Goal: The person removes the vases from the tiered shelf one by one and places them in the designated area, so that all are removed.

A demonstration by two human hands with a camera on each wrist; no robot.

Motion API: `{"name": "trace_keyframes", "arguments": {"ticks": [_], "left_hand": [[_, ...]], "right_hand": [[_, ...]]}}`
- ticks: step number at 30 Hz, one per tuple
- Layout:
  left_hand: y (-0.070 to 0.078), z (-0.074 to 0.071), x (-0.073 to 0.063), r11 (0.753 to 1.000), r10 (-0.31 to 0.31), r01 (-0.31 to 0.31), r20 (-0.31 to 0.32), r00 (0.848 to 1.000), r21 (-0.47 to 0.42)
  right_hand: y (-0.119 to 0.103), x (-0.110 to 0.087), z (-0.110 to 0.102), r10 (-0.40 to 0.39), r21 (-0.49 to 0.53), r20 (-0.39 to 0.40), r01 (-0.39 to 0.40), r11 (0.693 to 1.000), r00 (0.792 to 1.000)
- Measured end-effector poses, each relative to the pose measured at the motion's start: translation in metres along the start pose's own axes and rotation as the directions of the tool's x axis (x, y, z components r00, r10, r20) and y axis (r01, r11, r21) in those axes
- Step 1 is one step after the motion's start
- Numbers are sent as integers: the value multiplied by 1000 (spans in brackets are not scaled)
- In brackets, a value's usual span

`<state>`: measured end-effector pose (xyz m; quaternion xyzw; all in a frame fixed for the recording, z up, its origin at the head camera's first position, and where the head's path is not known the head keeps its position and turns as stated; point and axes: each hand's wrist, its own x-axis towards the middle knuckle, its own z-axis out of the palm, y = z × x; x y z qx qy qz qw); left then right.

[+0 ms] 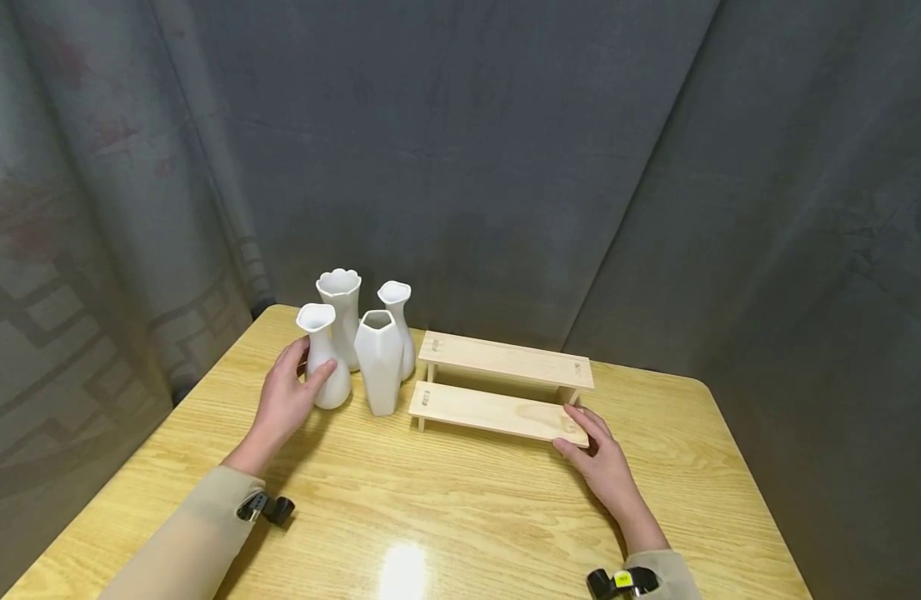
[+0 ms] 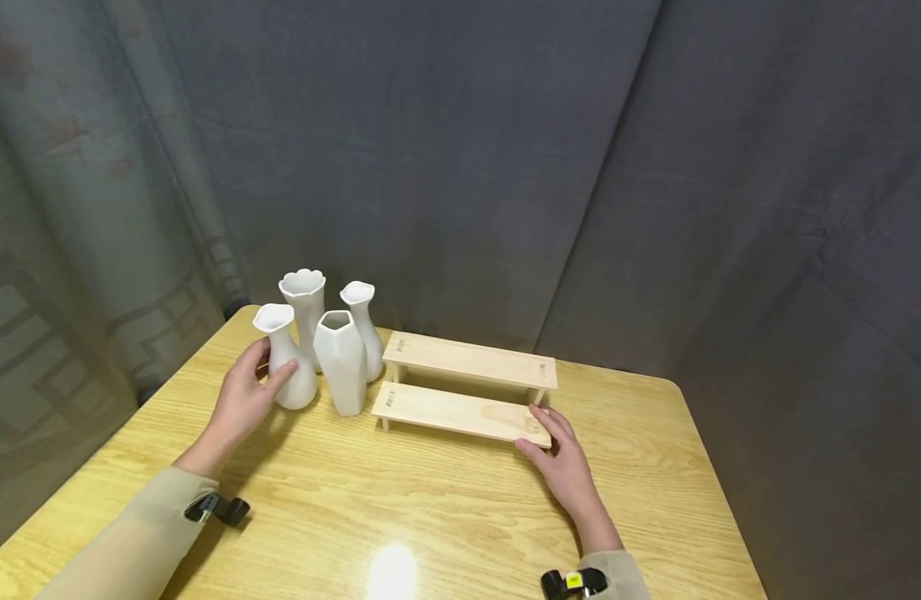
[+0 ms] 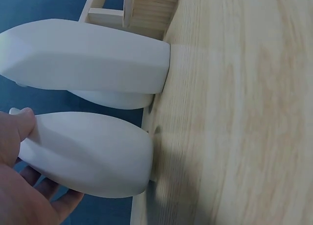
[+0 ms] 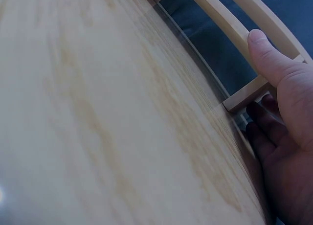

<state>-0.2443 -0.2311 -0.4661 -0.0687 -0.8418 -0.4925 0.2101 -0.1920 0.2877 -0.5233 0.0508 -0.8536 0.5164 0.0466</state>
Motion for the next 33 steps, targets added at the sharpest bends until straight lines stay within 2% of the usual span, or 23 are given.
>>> {"name": "trace_keyframes", "arguments": {"ticks": [6,15,25,29,33], "left_hand": [[-3,2,2,1000,8,-8,9,1000,-1],[-5,2,5,1000,-28,29,41,999,-11],[-6,1,8,998,-56,58,106,993,-22],[-6,2,6,998,-58,61,94,994,-31],[-5,1,3,999,-33,32,49,998,14]], "right_hand": [[0,0,1,3,7,2,-3,1000,1000],[-2,-1,0,0,8,-1,0,1000,1000],[-2,-1,0,1,12,-1,-1,1000,1000],[-1,0,0,-4,13,2,4,1000,1000],[-1,0,-2,-16,10,4,16,1000,1000]]}}
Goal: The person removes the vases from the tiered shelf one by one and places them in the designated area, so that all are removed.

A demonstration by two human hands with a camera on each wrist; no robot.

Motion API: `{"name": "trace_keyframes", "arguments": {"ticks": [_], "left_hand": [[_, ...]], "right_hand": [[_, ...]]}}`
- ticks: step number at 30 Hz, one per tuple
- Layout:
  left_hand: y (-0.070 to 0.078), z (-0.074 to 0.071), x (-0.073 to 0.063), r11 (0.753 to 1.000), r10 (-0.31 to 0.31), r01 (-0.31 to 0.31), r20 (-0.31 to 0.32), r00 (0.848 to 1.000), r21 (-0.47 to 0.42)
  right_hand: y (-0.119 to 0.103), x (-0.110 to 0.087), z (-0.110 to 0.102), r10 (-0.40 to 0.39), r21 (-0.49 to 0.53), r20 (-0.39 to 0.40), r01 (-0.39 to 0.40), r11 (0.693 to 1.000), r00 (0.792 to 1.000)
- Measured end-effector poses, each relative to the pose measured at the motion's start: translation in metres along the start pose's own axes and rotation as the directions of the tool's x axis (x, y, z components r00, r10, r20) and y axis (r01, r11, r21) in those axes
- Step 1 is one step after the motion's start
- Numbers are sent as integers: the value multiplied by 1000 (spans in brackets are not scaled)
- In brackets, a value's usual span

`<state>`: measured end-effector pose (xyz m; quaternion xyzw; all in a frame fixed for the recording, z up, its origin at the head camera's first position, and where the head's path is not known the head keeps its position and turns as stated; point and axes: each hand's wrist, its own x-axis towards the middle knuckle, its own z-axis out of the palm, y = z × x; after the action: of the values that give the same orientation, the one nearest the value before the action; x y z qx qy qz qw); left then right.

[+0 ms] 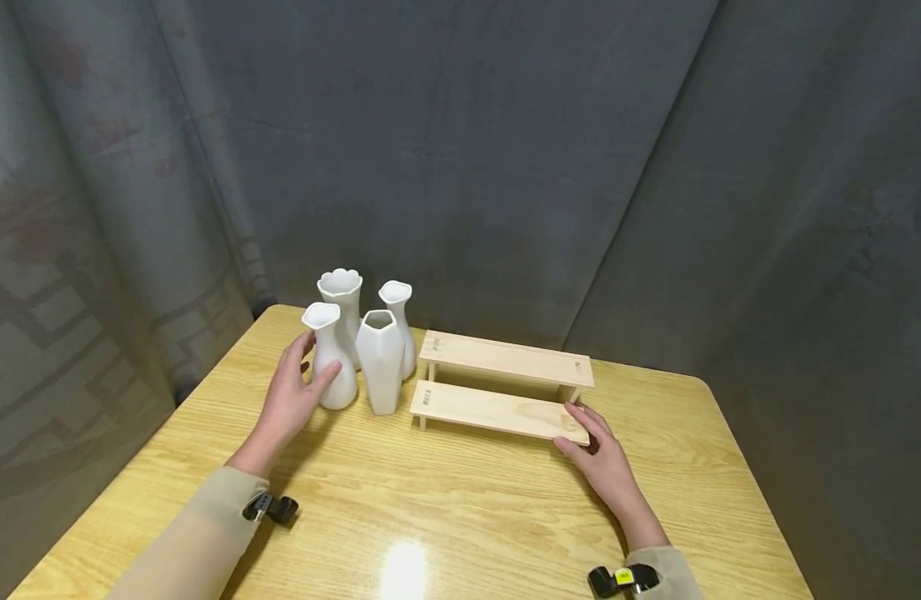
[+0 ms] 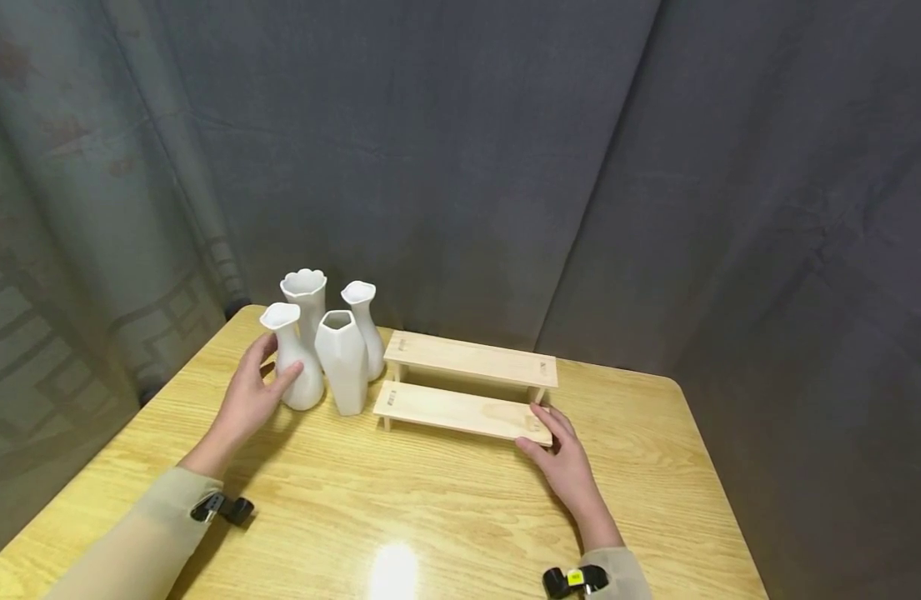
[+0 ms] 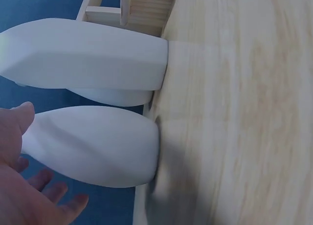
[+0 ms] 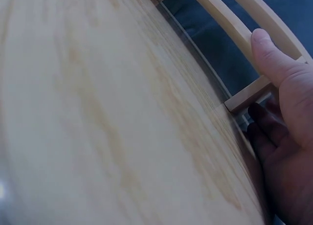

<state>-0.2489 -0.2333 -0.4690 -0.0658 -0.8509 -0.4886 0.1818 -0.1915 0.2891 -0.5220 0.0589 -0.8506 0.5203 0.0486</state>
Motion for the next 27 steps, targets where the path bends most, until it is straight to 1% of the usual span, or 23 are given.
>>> {"name": "trace_keyframes", "arguments": {"ticks": [3,6,9,13,19,21,23,27], "left_hand": [[4,-3,-4,998,21,-19,-36,999,67],[11,-7,-8,993,24,-17,-56,998,119],[18,-11,-11,988,36,-25,-73,997,151],[25,-14,-12,983,69,-50,-103,992,178],[39,-16,-16,971,97,-60,-150,984,231],[44,-17,-19,961,119,-71,-167,979,265],[49,-18,-22,947,160,-99,-181,970,307],[62,-17,-30,898,268,-177,-182,946,403]], "right_hand": [[-1,-3,-2,-6,-2,4,6,1000,1000],[-3,-5,-4,-12,2,11,12,1000,1000],[-5,-7,-6,-14,-1,17,14,1000,1000],[-9,-8,-9,-13,-12,22,13,1000,1000],[-18,-16,-14,-9,-116,12,10,993,1000],[-25,-19,-16,-6,-163,4,6,987,1000],[-33,-22,-18,-7,-219,-7,5,976,1000],[-52,-27,-20,-26,-352,-41,10,936,999]]}}
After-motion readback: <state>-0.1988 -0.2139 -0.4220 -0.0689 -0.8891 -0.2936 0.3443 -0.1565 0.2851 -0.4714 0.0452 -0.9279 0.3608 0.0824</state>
